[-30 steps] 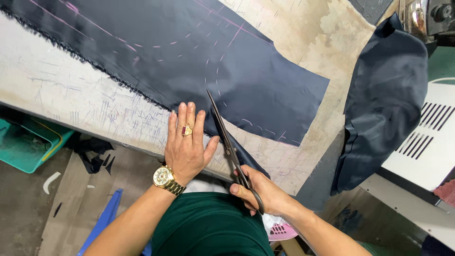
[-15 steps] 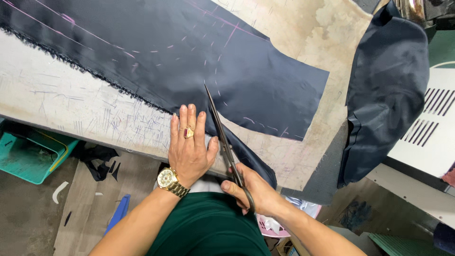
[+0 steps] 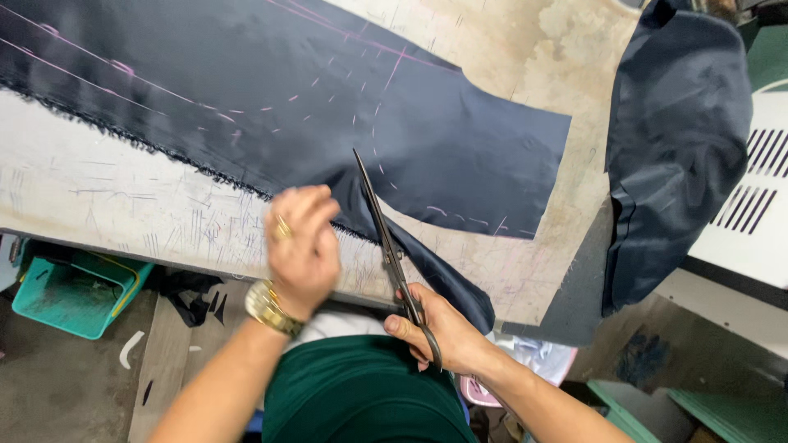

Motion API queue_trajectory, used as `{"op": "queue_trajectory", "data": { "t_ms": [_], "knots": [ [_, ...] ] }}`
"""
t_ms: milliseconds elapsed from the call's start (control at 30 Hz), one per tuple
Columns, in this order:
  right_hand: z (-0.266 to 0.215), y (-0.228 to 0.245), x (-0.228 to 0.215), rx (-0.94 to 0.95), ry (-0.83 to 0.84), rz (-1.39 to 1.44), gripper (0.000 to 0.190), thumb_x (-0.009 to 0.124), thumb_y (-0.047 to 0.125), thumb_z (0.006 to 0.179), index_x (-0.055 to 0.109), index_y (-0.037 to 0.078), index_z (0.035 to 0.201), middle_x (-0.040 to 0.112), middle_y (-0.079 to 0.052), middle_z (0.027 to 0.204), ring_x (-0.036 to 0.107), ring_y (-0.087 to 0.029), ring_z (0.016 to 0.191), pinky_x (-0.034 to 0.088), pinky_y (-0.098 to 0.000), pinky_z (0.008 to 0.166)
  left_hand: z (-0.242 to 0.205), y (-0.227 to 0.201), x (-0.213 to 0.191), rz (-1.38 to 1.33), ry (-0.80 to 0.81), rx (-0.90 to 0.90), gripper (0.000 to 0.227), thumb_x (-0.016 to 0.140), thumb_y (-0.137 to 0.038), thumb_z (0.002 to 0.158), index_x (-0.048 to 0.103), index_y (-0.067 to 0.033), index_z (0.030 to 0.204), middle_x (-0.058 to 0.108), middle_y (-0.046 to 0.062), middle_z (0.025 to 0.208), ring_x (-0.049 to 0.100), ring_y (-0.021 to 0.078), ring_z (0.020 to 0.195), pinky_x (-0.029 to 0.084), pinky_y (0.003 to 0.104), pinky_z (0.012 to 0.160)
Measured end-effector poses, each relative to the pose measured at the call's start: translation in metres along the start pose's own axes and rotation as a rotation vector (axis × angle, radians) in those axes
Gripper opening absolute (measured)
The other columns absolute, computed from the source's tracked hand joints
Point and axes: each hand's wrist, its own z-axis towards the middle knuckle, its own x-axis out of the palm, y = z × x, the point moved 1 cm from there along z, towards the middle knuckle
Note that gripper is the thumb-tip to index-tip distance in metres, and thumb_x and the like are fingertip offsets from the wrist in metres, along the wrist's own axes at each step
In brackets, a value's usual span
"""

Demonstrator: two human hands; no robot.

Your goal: The person uses shears to cut dark fabric along chalked outlines on a workspace table, handling several distinct pieces and moving a weight and ruler aside to reach the material.

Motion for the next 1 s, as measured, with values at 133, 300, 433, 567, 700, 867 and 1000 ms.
{"op": "queue_trajectory", "data": {
  "t_ms": [133,300,433,567,700,867,1000],
  "knots": [
    [-0.006,0.017,0.013,0.108,-0.015,0.004,0.068,0.062,0.062,0.082,0.046,0.009,0.120,0.034,0.000,0.060,0.046,-0.011,0.051,0.050,-0.0266,0.045,0.072,0.032,-0.018,0.143,0.158,0.103,0.030,0.050,0.015,0.084,0.069,0.0022,0.104,0.071,0.016,0.101,0.059,0.0346,0.090,0.042,0.047,0.082],
    [-0.008,0.022,0.016,0.115,-0.020,0.019,0.056,0.066,0.054,0.087,0.048,0.011,0.117,0.035,-0.001,0.059,0.047,-0.011,0.049,0.053,-0.0281,0.046,0.116,0.072,-0.014,0.276,0.349,0.243,0.024,0.059,0.008,0.086,0.068,-0.0051,0.104,0.067,0.010,0.094,0.056,0.0334,0.082,0.043,0.043,0.069],
    [-0.003,0.022,0.018,0.095,-0.018,0.049,0.061,0.070,0.053,0.084,0.050,0.009,0.122,0.042,-0.001,0.055,0.049,-0.011,0.046,0.053,-0.0267,0.045,0.128,0.086,-0.012,0.268,0.446,0.259,0.031,0.057,0.013,0.083,0.065,-0.0042,0.107,0.060,0.009,0.080,0.055,0.0335,0.078,0.046,0.042,0.067],
    [0.002,0.025,0.024,0.109,-0.059,0.014,0.064,0.068,0.058,0.082,0.050,0.012,0.122,0.044,-0.002,0.054,0.053,-0.013,0.045,0.048,-0.0260,0.042,0.130,0.088,-0.014,0.239,0.474,0.249,0.035,0.056,0.012,0.080,0.066,-0.0042,0.109,0.058,0.010,0.076,0.055,0.0350,0.078,0.047,0.043,0.069],
    [0.002,0.025,0.031,0.085,-0.043,0.077,0.058,0.067,0.055,0.087,0.047,0.011,0.118,0.040,-0.001,0.055,0.050,-0.012,0.043,0.047,-0.0265,0.041,0.131,0.088,-0.014,0.201,0.472,0.233,0.032,0.055,0.013,0.083,0.066,-0.0033,0.108,0.058,0.010,0.078,0.055,0.0347,0.078,0.046,0.043,0.070],
    [0.008,0.026,0.037,0.023,-0.033,0.115,0.058,0.069,0.054,0.085,0.048,0.009,0.115,0.043,0.000,0.066,0.052,-0.011,0.047,0.051,-0.0267,0.044,0.131,0.092,-0.014,0.180,0.468,0.241,0.033,0.054,0.014,0.081,0.065,-0.0033,0.107,0.060,0.011,0.082,0.054,0.0345,0.078,0.046,0.043,0.070],
    [0.008,0.042,0.045,0.067,-0.088,0.113,0.060,0.067,0.054,0.086,0.049,0.011,0.123,0.044,-0.001,0.061,0.054,-0.012,0.050,0.052,-0.0274,0.045,0.132,0.094,-0.013,0.166,0.478,0.230,0.033,0.054,0.013,0.080,0.066,-0.0029,0.107,0.063,0.011,0.084,0.055,0.0360,0.079,0.047,0.044,0.071]
  ]
}}
